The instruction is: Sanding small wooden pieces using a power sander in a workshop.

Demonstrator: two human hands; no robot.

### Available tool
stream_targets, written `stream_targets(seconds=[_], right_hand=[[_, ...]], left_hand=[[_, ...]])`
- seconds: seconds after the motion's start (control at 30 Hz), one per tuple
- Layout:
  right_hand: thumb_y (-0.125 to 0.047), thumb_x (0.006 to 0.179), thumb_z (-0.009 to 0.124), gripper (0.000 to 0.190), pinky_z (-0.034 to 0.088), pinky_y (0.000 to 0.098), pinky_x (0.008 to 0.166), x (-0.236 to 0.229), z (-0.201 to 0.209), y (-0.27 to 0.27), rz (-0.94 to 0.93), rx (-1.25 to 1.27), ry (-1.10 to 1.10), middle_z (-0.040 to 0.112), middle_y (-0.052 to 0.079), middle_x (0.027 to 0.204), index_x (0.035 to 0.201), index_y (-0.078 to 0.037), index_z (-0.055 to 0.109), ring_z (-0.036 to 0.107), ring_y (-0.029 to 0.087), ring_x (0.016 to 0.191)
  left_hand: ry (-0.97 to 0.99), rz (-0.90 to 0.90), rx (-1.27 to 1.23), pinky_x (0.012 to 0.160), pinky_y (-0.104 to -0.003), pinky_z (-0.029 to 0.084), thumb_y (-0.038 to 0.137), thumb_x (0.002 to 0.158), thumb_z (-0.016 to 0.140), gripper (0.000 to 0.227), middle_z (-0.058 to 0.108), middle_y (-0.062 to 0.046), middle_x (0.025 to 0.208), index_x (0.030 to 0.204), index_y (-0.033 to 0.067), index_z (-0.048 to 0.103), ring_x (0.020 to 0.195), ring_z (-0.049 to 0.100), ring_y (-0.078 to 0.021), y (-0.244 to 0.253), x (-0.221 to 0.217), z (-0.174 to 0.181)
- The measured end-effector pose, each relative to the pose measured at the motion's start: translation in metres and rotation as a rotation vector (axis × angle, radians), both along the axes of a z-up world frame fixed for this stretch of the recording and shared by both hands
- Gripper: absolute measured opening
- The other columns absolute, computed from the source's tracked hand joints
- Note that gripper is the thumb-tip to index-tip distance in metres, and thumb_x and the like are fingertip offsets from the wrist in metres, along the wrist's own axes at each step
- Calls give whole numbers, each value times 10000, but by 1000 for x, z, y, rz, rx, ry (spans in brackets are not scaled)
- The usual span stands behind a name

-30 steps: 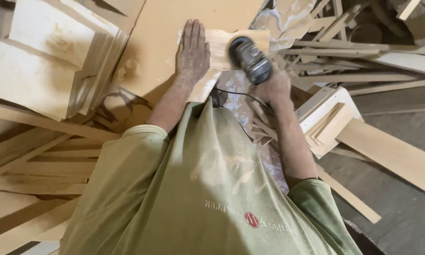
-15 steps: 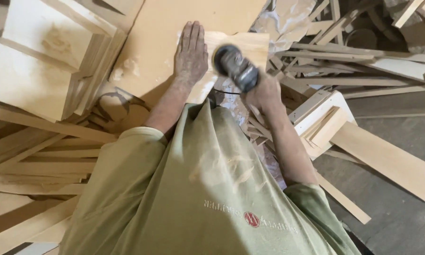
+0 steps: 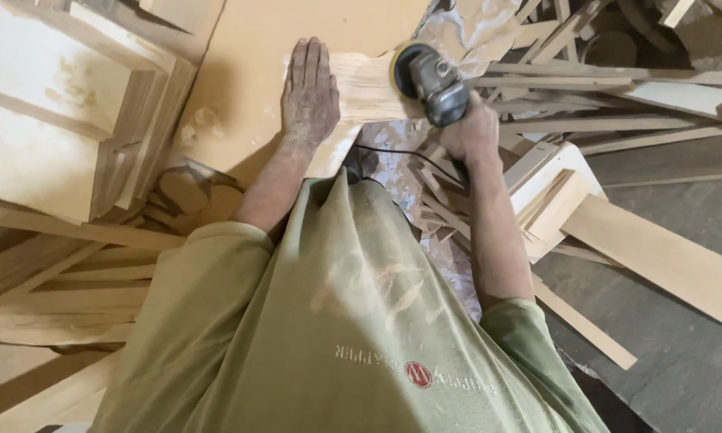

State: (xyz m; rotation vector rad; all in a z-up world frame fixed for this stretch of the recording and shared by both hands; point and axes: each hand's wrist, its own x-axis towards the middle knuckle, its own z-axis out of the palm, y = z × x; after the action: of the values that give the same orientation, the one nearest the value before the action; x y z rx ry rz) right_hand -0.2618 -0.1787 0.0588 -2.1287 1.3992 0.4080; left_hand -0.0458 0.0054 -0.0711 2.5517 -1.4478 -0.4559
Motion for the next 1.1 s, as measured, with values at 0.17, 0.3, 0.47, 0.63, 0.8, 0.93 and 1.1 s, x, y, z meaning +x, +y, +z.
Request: stream_targets(seconds=[0.17,0.3,0.47,0.63,0.8,0.93,1.1], right_hand=[[-220,805,855,614,653,330,798,-25,17,-10,-77,-1,123,768,56,1090,1356,-165,590,744,171,864],[-285,737,829,671,626,368,930,-71,13,23,-124,46,131,763,121,1187,1343,-90,615,751,267,989],[-345,702,861,777,584,443,979,-45,-5,24,-108,-56,104,759,192,1214,1363,-38,592,724,402,1069],[-73,772,701,611,673,409,870,8,25,44,44,79,-10,731,82,1088,1365,-93,554,764,281,968],[-77,699,821,782,670,435,862,-29,30,68,42,128,69,762,121,1117,1439,-136,573,761,308,977],[-543,787,782,666,584,414,940,-91,1,43,-143,-36,170,786,122,1147,1286,-131,626,755,365,1009],[-327,693,836,585,577,392,896,-120,-1,29,-437,14,-28,745,92,1114,1201,-105,648,695,257,982]], left_hand=[[33,13,39,1347,-453,76,307,1202,350,616,173,-213,1762,1691,-35,195,1627,114,-371,0,0,1],[9,16,8,1345,-459,104,297,1194,391,618,210,-212,1753,1684,-43,228,1618,136,-371,1,-2,-3],[28,2,35,1349,-459,97,288,1204,402,615,182,-227,1753,1683,-46,207,1622,123,-375,-2,-1,2],[-81,-15,-13,1332,-476,157,261,1198,451,589,307,-264,1710,1649,-74,274,1591,222,-406,-2,-2,-2],[-45,1,20,1340,-462,96,281,1199,391,599,245,-245,1735,1667,-65,248,1610,162,-388,-5,0,-1],[-22,2,63,1342,-471,76,297,1199,354,610,216,-256,1742,1674,-62,220,1618,151,-397,-3,-3,-1],[-81,27,5,1332,-477,153,297,1199,412,595,301,-236,1710,1654,-58,269,1590,227,-392,0,-6,-5]])
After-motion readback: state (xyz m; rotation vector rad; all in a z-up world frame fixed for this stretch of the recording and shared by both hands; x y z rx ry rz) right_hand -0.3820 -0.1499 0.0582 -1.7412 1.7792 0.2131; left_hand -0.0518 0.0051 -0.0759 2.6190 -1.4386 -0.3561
